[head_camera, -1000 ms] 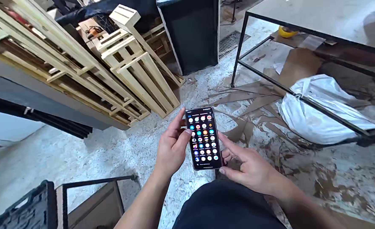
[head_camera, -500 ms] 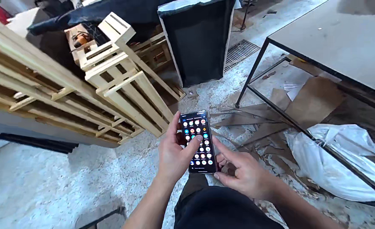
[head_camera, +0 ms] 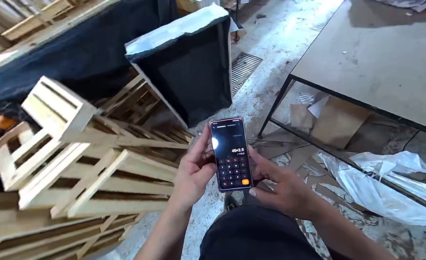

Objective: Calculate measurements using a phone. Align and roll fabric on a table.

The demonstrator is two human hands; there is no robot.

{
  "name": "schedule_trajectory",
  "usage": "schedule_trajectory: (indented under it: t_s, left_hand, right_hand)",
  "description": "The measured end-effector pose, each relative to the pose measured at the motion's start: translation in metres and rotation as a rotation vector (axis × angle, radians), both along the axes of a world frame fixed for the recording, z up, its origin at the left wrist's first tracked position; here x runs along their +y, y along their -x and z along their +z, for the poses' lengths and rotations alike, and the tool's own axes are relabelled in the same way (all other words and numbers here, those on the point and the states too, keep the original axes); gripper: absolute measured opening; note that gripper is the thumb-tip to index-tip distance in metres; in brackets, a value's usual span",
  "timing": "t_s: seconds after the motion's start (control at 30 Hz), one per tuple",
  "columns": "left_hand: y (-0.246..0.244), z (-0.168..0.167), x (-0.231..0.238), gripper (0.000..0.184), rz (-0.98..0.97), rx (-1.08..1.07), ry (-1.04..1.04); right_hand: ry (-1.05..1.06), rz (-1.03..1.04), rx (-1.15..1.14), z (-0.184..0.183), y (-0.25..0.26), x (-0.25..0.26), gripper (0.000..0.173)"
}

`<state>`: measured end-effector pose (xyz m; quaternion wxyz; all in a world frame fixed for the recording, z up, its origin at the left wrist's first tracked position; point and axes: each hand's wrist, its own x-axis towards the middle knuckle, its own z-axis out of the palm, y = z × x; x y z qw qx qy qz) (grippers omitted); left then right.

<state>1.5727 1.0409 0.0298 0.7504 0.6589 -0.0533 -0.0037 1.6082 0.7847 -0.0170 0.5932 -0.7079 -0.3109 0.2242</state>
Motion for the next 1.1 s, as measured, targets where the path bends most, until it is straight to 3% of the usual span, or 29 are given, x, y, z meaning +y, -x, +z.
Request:
schedule_trajectory:
  t_s: [0.17,0.4,0.57,0.9,1.1]
  left_hand:
    - [-0.125,-0.004,0.021,0.089,-0.131,-0.021,0.007]
    - [-0.288,0.005,0.023,0.082,0.005,-0.008,-0.08]
    - [-0.388,0.014,0.042,0.082,-0.009,0.008,-0.122]
    - [-0.613,-0.005,0.093,0.115,-0.458,-0.007,-0.044]
    - [-0.721,0.004,0.09,0.115,-0.604,-0.029,-0.049]
  right_hand:
    - [-0.022,-0.08,0.004,-0.012,-0.11,0.017,0.095]
    - [-0.03,-0.109,-0.032,-0.007,-0.259,0.035,0.095]
    - [0.023,-0.134,0.001,0.008,-0.358,0.053,0.094]
    - [0.097,-0.358,-0.031,0.01,-0.534,0.093,0.095]
    - [0.019,-0.471,-0.027,0.02,-0.609,0.096,0.095]
